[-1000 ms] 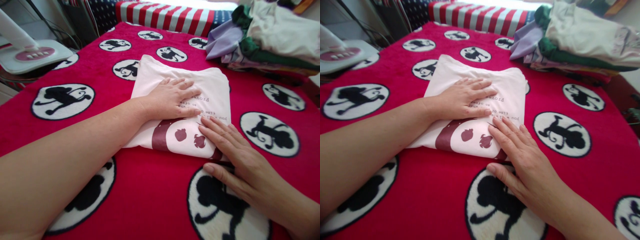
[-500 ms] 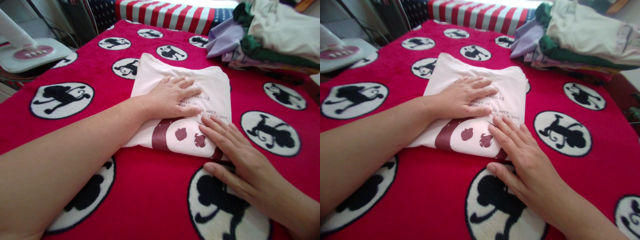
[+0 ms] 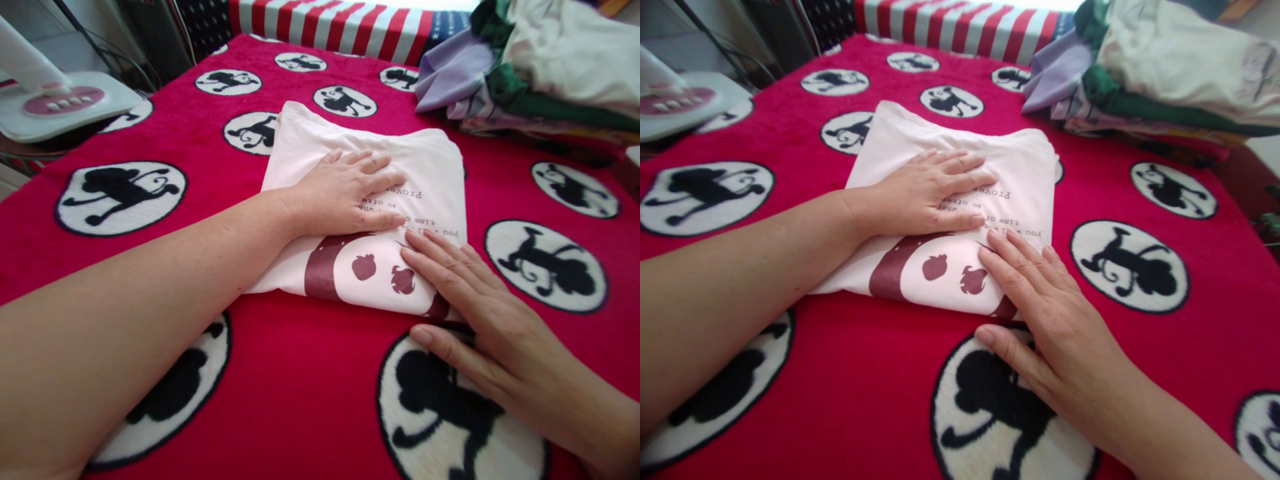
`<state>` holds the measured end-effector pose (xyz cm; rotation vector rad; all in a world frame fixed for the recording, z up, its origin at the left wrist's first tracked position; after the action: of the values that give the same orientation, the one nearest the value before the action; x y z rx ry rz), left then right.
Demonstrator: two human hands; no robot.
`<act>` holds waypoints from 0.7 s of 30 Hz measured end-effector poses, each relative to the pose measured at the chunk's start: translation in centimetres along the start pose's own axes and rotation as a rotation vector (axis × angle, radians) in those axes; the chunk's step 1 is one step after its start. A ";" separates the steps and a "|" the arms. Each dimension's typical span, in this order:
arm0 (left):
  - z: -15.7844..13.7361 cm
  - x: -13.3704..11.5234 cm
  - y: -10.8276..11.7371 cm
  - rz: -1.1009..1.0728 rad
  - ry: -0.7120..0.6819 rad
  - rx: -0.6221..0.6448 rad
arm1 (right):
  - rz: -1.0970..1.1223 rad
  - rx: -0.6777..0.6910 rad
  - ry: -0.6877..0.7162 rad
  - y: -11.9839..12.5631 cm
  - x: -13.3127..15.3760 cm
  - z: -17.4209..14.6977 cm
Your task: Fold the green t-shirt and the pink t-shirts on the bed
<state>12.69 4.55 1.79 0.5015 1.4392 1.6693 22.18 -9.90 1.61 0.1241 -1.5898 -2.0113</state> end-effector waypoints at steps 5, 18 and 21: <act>0.0 -0.1 0.1 0.005 0.002 -0.002 | -0.002 -0.003 0.006 0.0 0.0 0.0; 0.0 -0.1 0.1 0.010 0.012 0.010 | -0.008 0.011 0.007 0.0 0.0 0.0; 0.0 -0.1 0.0 0.011 0.020 0.019 | -0.010 0.007 0.008 0.0 0.0 0.0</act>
<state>12.69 4.46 1.80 0.5059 1.4705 1.6744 22.16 -9.89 1.59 0.1429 -1.5937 -2.0106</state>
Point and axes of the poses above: each hand's wrist, its own z-axis towards the middle knuckle, its own y-axis out of the back of the hand, x = y × z, the point moved 8 cm from there along z, towards the middle knuckle, and after that the axes turned 9 degrees about -x, right-handed, at the moved point
